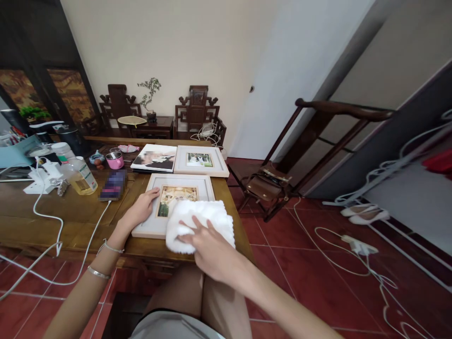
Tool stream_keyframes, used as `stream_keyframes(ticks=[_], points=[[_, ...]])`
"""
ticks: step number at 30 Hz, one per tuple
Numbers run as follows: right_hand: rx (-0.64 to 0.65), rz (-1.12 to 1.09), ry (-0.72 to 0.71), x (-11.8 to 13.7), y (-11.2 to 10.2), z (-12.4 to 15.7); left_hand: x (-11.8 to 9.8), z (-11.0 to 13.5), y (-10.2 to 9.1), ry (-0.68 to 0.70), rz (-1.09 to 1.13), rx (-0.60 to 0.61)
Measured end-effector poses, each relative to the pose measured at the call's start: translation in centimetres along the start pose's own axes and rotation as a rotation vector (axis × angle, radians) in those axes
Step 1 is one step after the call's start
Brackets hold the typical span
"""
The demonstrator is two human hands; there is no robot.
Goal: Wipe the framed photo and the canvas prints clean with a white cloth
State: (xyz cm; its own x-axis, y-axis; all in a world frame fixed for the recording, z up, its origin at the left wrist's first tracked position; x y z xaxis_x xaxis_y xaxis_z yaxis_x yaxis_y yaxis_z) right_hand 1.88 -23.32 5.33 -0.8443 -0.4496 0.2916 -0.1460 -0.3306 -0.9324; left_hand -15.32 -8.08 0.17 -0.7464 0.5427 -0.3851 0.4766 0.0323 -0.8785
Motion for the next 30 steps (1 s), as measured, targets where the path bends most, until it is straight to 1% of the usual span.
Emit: stream_keyframes(ticks=[3, 5, 7, 8, 10, 12, 14, 16, 18, 19, 21, 23, 24, 26, 27, 28, 30], points=[[-0.088, 0.056, 0.055, -3.7, -0.2, -4.4, 0.1, 0.0, -0.1, -0.002, 0.016, 0.002], [-0.195, 0.128, 0.119, -6.5, -1.6, -7.6, 0.1, 0.1, -0.1, 0.0, 0.032, 0.001], [-0.303, 0.206, 0.214, -8.9, -3.4, -10.4, 0.1, 0.1, -0.2, -0.004, 0.039, 0.003], [-0.337, 0.23, 0.245, -9.6, -4.3, -11.6, 0.1, 0.2, -0.2, -0.005, 0.041, 0.003], [-0.355, 0.25, 0.269, -10.4, -5.2, -13.4, 0.1, 0.2, -0.2, -0.01, 0.046, 0.0], [-0.335, 0.254, 0.253, -10.0, -5.2, -14.2, 0.1, 0.2, -0.2, -0.021, 0.053, -0.011], [-0.293, 0.257, 0.217, -8.9, -4.3, -13.7, 0.4, 0.1, 0.1, -0.043, 0.058, -0.018], [-0.219, 0.26, 0.165, -7.0, -3.1, -11.8, 0.6, 0.1, 0.4, -0.057, 0.062, -0.021], [-0.105, 0.251, 0.114, -4.8, -2.0, -8.9, 0.7, 0.2, 0.7, -0.055, 0.069, -0.026], [-0.022, 0.23, 0.098, -3.6, -1.5, -7.2, 0.7, 0.2, 0.7, -0.052, 0.072, -0.031], [0.115, 0.177, 0.06, -1.1, -1.1, -3.9, 0.8, 0.3, 0.8, -0.049, 0.075, -0.043], [0.163, 0.114, -0.009, 1.4, -1.3, -1.3, 0.8, 0.3, 0.8, -0.053, 0.076, -0.052], [0.167, 0.081, -0.055, 2.6, -1.3, -0.4, 0.8, 0.4, 0.8, -0.055, 0.077, -0.053], [0.15, 0.028, -0.127, 4.1, -1.1, 0.2, 0.7, 0.3, 0.8, -0.052, 0.079, -0.045], [0.132, 0.012, -0.143, 4.3, -0.9, 0.0, 0.6, 0.3, 0.8, -0.05, 0.08, -0.037], [0.109, 0.003, -0.145, 4.1, -0.7, -0.6, 0.6, 0.3, 0.7, -0.048, 0.082, -0.029], [0.043, 0.005, -0.106, 2.4, -0.4, -2.5, 0.4, 0.3, 0.5, -0.047, 0.083, -0.018]])
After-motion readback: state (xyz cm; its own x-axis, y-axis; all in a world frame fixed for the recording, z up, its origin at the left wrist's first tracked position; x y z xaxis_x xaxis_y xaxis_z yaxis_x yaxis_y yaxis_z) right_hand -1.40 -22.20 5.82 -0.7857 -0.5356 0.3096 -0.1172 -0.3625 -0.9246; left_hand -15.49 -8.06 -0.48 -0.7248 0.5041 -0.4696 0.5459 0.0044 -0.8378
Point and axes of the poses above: each hand's wrist, its own z-axis away from the middle knuckle, its own y-axis out of the palm, x = y × z, the point moved 6 cm from there along -z, towards the middle knuckle, and after that the axes turned 1 degree about z, right-handed, at the moved point
